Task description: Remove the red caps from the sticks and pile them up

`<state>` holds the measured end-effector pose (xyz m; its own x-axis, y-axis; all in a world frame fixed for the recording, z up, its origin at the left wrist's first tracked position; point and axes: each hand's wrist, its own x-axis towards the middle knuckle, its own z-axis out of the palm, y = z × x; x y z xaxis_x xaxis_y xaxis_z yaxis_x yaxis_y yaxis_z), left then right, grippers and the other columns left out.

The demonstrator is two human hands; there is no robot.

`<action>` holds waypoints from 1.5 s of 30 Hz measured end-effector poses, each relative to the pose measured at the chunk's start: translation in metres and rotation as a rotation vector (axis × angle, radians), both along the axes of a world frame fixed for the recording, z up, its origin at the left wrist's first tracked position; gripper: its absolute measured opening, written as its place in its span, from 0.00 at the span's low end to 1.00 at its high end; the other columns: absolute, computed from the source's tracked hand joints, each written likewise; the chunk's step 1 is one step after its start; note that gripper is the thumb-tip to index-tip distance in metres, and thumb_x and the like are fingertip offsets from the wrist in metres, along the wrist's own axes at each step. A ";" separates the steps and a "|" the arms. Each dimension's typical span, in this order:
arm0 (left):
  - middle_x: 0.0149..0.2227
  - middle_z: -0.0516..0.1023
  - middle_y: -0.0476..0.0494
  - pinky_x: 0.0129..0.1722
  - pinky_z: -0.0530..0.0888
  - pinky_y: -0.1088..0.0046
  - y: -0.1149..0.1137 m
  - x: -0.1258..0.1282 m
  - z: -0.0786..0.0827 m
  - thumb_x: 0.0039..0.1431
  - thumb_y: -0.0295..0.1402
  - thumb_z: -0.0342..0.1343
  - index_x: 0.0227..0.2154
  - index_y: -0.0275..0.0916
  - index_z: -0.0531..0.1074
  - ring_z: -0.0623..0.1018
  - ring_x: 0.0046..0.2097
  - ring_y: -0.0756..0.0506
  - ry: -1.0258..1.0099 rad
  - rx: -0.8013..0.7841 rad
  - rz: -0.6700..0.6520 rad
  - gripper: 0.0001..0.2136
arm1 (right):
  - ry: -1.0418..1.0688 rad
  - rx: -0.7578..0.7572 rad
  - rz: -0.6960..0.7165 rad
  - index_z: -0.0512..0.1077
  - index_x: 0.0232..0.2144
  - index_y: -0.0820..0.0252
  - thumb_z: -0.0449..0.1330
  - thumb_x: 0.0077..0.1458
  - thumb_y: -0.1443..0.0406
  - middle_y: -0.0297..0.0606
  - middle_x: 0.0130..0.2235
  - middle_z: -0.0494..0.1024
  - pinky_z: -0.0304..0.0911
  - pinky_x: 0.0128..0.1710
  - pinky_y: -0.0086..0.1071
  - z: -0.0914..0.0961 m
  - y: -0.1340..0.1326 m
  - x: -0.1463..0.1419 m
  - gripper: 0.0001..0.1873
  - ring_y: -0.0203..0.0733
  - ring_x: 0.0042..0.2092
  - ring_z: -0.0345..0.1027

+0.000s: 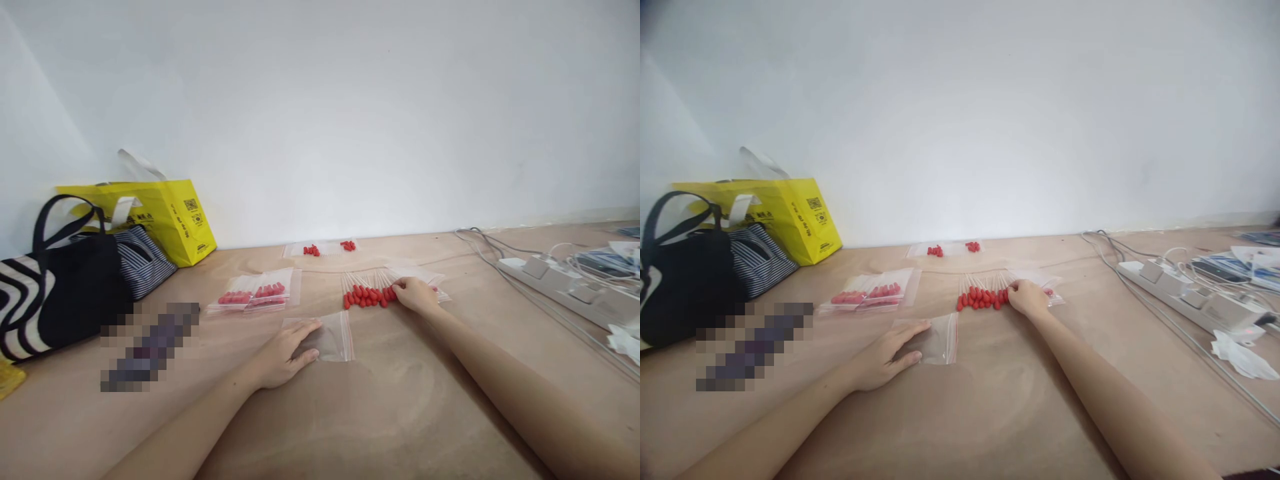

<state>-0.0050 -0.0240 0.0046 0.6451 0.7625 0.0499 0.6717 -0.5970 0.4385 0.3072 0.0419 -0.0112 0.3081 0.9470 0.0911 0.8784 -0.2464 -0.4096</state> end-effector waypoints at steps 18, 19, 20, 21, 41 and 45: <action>0.57 0.59 0.45 0.55 0.59 0.61 -0.003 0.004 0.002 0.57 0.39 0.45 0.55 0.44 0.53 0.60 0.56 0.43 -0.057 -0.010 0.003 0.23 | 0.265 -0.011 0.558 0.69 0.20 0.56 0.57 0.43 0.51 0.31 0.25 0.74 0.51 0.25 0.27 0.013 -0.068 -0.088 0.15 0.36 0.28 0.65; 0.57 0.58 0.45 0.55 0.59 0.61 -0.003 0.004 0.002 0.57 0.39 0.45 0.55 0.44 0.53 0.60 0.56 0.43 -0.058 -0.007 -0.003 0.23 | 0.274 -0.013 0.567 0.68 0.20 0.56 0.57 0.44 0.54 0.31 0.24 0.73 0.51 0.25 0.27 0.009 -0.069 -0.091 0.13 0.35 0.27 0.64; 0.57 0.58 0.45 0.55 0.58 0.61 -0.003 0.004 0.002 0.58 0.39 0.44 0.56 0.44 0.52 0.60 0.56 0.43 -0.056 -0.004 -0.008 0.23 | 0.294 -0.006 0.578 0.67 0.21 0.57 0.57 0.45 0.56 0.31 0.23 0.72 0.51 0.24 0.26 0.006 -0.069 -0.093 0.12 0.34 0.26 0.63; 0.58 0.57 0.45 0.55 0.58 0.61 -0.003 0.004 0.002 0.58 0.39 0.44 0.56 0.44 0.52 0.59 0.57 0.43 -0.053 0.002 -0.010 0.23 | 0.330 0.011 0.594 0.66 0.21 0.58 0.55 0.47 0.57 0.31 0.23 0.72 0.52 0.24 0.26 0.003 -0.067 -0.094 0.11 0.34 0.25 0.62; 0.51 0.65 0.39 0.56 0.46 0.52 0.038 0.022 -0.016 0.55 0.40 0.45 0.49 0.39 0.60 0.57 0.57 0.38 0.129 0.588 0.328 0.19 | 0.052 0.162 -0.479 0.43 0.54 0.84 0.56 0.41 0.50 0.64 0.38 0.71 0.58 0.36 0.46 0.019 -0.009 0.064 0.50 0.62 0.41 0.65; 0.45 0.71 0.38 0.55 0.39 0.48 0.048 0.038 -0.020 0.55 0.38 0.45 0.47 0.37 0.63 0.59 0.55 0.37 0.138 0.587 0.365 0.18 | -0.158 0.183 -0.322 0.53 0.53 0.71 0.52 0.46 0.51 0.54 0.35 0.73 0.58 0.33 0.41 0.026 -0.014 0.060 0.38 0.56 0.38 0.67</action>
<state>0.0330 0.0242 -0.0154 0.3829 0.8039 0.4551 0.9007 -0.4343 0.0093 0.3671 0.0278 0.0151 0.5553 0.7680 0.3192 0.8237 -0.4549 -0.3385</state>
